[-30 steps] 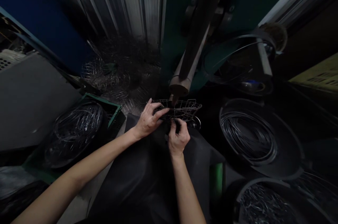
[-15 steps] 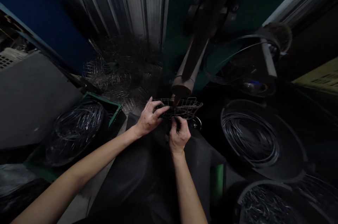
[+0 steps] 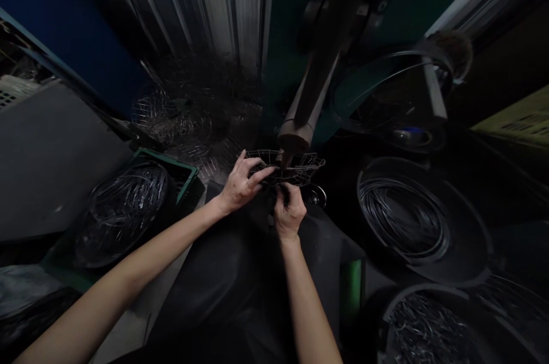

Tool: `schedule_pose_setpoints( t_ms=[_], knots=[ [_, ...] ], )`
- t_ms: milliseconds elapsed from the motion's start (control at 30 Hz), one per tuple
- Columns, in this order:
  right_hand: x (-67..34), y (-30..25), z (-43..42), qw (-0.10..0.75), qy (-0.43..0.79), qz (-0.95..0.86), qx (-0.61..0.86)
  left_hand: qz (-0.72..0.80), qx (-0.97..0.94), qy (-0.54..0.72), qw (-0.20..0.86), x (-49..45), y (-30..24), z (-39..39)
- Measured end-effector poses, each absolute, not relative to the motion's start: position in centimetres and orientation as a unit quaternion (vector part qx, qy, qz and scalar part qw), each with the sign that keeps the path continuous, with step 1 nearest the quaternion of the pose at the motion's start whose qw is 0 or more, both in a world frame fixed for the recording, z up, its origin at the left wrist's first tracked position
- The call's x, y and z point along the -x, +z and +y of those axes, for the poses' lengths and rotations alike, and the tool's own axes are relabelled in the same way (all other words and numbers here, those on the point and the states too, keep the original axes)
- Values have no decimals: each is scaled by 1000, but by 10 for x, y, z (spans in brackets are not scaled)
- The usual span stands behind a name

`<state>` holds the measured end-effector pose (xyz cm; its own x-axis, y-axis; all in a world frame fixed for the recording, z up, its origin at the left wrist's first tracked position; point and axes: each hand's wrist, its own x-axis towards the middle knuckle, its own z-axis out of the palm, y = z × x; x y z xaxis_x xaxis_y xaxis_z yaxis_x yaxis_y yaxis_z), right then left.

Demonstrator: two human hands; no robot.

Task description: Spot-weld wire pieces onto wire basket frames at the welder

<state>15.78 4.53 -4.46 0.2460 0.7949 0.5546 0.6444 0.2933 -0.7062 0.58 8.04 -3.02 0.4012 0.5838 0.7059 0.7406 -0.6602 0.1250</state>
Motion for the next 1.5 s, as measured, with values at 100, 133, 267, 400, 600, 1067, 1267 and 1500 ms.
schedule_pose_setpoints(
  t_ms=[100, 133, 267, 400, 600, 1067, 1267, 1500],
  knots=[
    [-159, -46, 46, 532, 70, -620, 572, -405, 835, -361, 93, -4, -30, 81],
    [-160, -47, 46, 534, 71, -625, 565, -408, 836, -356, 92, -4, -30, 81],
    [-166, -45, 46, 524, 87, -640, 555, -414, 835, -349, 95, -4, -24, 79],
    [-172, -39, 45, 508, 97, -658, 547, -423, 839, -336, 60, -4, -19, 77],
    [-171, -32, 41, 523, 83, -672, 518, -426, 840, -334, 26, -4, -14, 74],
    [-168, -33, 41, 529, 42, -676, 512, -430, 841, -328, 19, -3, -11, 75],
    [-168, -35, 42, 523, 40, -675, 519, -421, 843, -335, 32, -2, -13, 77],
    [-169, -34, 43, 530, 45, -678, 507, -430, 850, -305, 10, -1, -13, 78]
  ],
)
